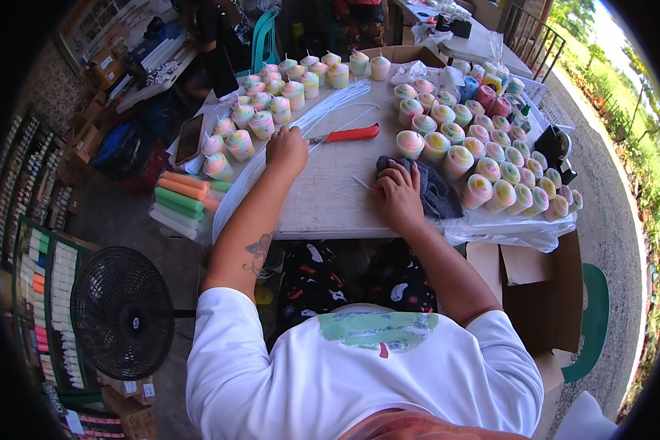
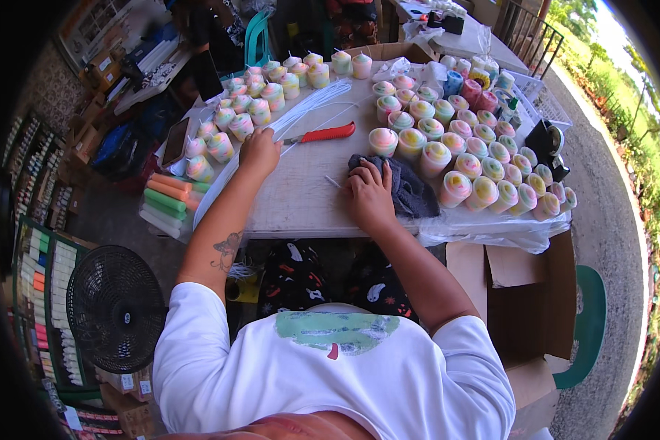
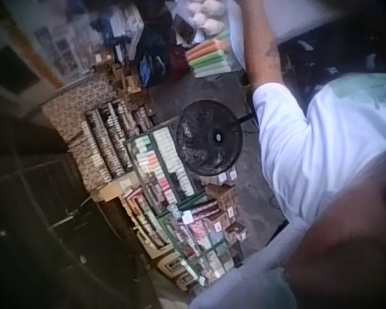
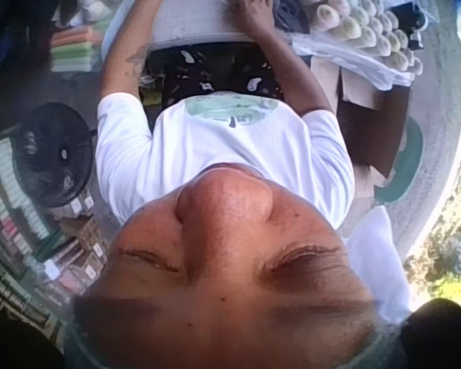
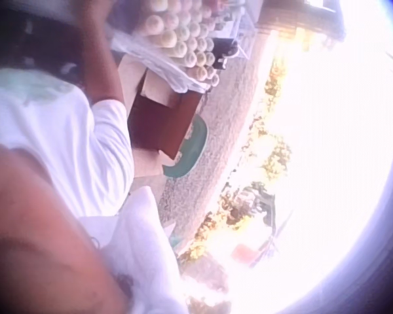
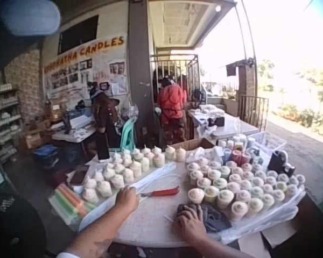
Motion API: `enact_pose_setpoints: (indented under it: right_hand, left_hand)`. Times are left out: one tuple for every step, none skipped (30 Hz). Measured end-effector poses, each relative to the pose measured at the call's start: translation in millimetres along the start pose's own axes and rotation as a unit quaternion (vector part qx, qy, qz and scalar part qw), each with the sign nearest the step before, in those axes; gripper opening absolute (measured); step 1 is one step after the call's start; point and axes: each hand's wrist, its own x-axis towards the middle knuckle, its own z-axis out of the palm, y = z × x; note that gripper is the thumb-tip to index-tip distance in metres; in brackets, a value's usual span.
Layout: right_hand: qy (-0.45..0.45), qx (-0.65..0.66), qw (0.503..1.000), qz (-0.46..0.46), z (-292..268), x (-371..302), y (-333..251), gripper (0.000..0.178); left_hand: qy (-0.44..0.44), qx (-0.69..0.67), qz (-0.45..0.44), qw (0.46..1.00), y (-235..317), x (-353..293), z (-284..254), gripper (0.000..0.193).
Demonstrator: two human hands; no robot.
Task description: The person inserts a white wick into the center of small cylindrical candles using a metal tool, then wipes the candle with a cloth. The person repeats this process for several candles on a table.
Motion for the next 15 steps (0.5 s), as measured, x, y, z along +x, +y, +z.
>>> enact_pose_setpoints:
  right_hand:
    - [-0.002,0.001,1.0,0.001,-1,1,-2,0.015]
    - [-0.003,0.001,1.0,0.004,-1,2,-4,0.016]
    - [0.0,-0.007,1.0,0.004,-2,3,-7,0.018]
    - [0.002,-0.013,1.0,0.004,-3,5,-10,0.02]
    - [0.004,-0.022,1.0,0.006,-4,6,-12,0.022]
    - [0.007,-0.023,1.0,0.006,-4,6,-13,0.024]
    - [0.009,-0.026,1.0,0.007,-4,6,-13,0.025]
    - [0.012,-0.029,0.999,0.008,-5,6,-14,0.027]
    - [0.014,-0.025,1.0,0.006,-4,5,-14,0.027]
    - [0.015,-0.024,1.0,0.003,-3,4,-13,0.028]
    - [0.015,-0.021,1.0,-0.001,-4,4,-12,0.028]
    - [0.014,-0.015,1.0,0.001,-5,4,-11,0.027]
    - [0.012,-0.014,1.0,0.011,-8,1,-7,0.027]
    - [0.011,-0.005,1.0,0.011,-11,3,-8,0.026]
    - [0.014,0.05,0.998,0.028,-15,10,-14,0.025]
  left_hand:
    - [0.002,0.028,-0.009,1.0,-17,-7,-1,0.03]
    - [0.004,0.055,-0.016,0.998,-33,-11,2,0.026]
    - [0.007,0.056,-0.016,0.998,-48,-8,12,0.025]
    - [0.01,0.058,-0.016,0.998,-63,-5,26,0.024]
    - [0.014,0.058,-0.014,0.998,-67,-3,28,0.024]
    - [0.023,0.061,-0.01,0.998,-72,-1,30,0.022]
    - [0.032,0.061,-0.006,0.998,-72,-2,28,0.021]
    - [0.041,0.062,-0.002,0.997,-72,-1,26,0.02]
    - [0.02,-0.015,-0.023,0.999,-78,3,23,0.019]
    - [-0.003,-0.094,-0.045,0.995,-80,8,15,0.018]
    - [-0.025,-0.172,-0.068,0.982,-79,10,9,0.017]
    - [-0.041,-0.224,-0.066,0.972,-81,6,3,0.015]
    - [-0.065,-0.277,-0.059,0.957,-60,-8,-26,0.014]
    - [-0.081,-0.325,-0.058,0.941,-50,-25,-49,0.013]
    - [-0.033,-0.336,-0.034,0.941,-50,-38,-55,0.011]
